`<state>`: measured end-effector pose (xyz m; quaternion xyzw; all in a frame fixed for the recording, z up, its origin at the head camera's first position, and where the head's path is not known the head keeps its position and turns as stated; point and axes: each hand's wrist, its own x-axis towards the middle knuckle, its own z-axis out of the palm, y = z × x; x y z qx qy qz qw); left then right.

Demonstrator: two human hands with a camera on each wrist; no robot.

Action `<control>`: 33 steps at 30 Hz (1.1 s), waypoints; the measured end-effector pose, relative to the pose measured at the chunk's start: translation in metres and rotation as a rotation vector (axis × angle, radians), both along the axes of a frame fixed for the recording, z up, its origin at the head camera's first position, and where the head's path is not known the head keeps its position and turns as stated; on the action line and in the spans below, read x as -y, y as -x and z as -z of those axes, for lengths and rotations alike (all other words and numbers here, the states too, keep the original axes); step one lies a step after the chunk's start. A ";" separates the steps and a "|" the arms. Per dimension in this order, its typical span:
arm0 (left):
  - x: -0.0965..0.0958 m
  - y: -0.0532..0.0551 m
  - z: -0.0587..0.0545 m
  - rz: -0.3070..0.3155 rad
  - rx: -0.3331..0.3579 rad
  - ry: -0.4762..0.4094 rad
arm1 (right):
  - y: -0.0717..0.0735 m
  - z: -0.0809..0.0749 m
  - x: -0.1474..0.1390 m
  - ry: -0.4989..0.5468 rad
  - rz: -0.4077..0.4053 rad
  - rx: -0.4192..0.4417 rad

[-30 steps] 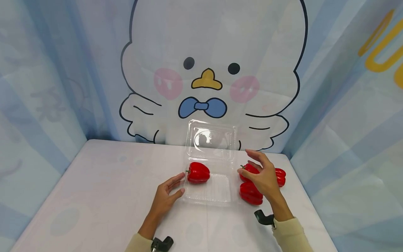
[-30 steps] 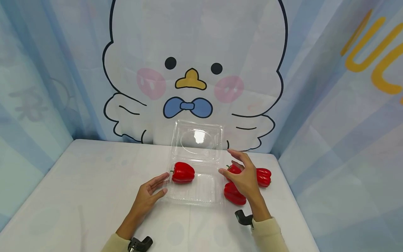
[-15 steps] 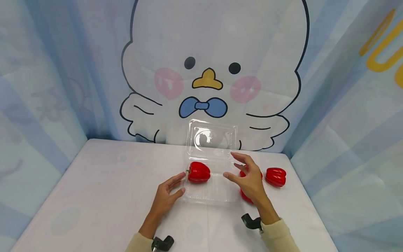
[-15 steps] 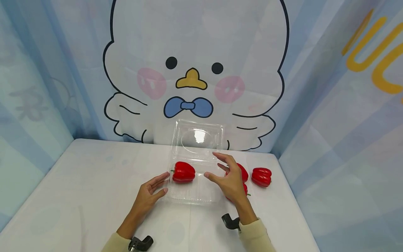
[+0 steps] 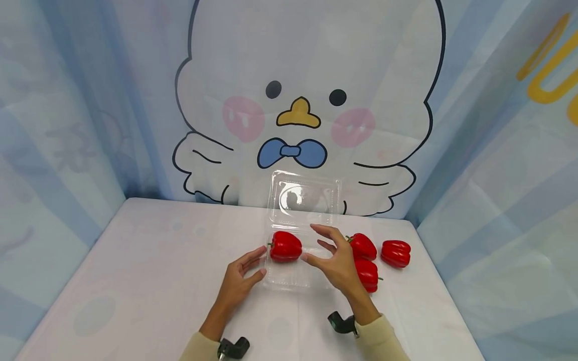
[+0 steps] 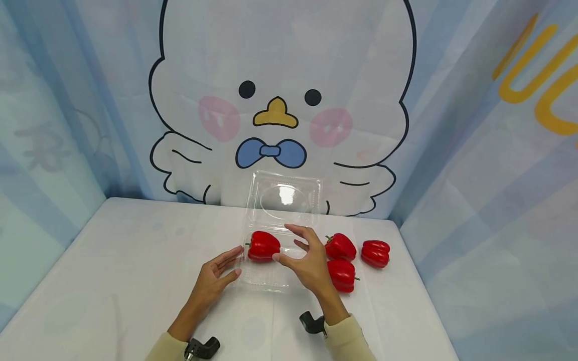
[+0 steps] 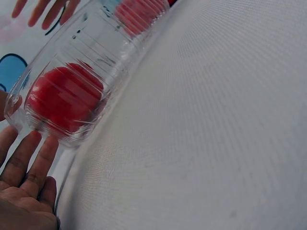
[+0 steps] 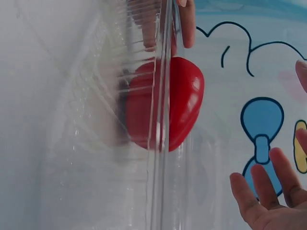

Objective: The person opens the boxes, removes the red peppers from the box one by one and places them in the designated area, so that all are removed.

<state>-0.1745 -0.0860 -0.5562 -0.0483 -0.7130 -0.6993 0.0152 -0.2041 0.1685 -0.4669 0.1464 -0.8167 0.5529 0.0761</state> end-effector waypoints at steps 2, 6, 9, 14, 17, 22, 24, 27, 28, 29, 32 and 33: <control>0.000 0.000 0.000 0.001 -0.003 -0.006 | 0.001 0.004 0.005 0.004 -0.004 0.007; 0.000 -0.001 -0.001 0.003 -0.009 -0.006 | 0.002 0.012 0.014 -0.007 0.009 0.013; 0.000 -0.001 -0.001 0.005 -0.021 0.005 | 0.003 0.016 0.019 -0.020 0.025 0.029; 0.001 -0.001 0.001 0.003 -0.039 0.019 | 0.004 0.020 0.027 -0.051 0.041 0.061; 0.001 -0.001 0.002 0.004 -0.053 0.028 | 0.007 0.023 0.031 -0.073 0.047 0.079; 0.002 -0.001 0.001 0.007 -0.045 0.018 | 0.010 0.027 0.036 -0.132 0.052 0.114; 0.002 -0.001 0.001 0.011 -0.039 0.013 | 0.012 0.029 0.038 -0.151 0.055 0.125; 0.002 -0.001 0.002 0.013 -0.034 0.010 | 0.015 0.032 0.041 -0.173 0.056 0.126; 0.002 -0.001 0.002 0.012 -0.030 0.009 | 0.016 0.032 0.042 -0.179 0.057 0.128; 0.002 0.000 0.002 0.011 -0.028 0.008 | 0.017 0.033 0.042 -0.185 0.059 0.129; 0.002 0.000 0.003 0.009 -0.026 0.006 | 0.019 0.034 0.045 -0.207 0.063 0.127; 0.002 0.000 0.003 0.007 -0.024 0.005 | 0.020 0.034 0.046 -0.213 0.068 0.132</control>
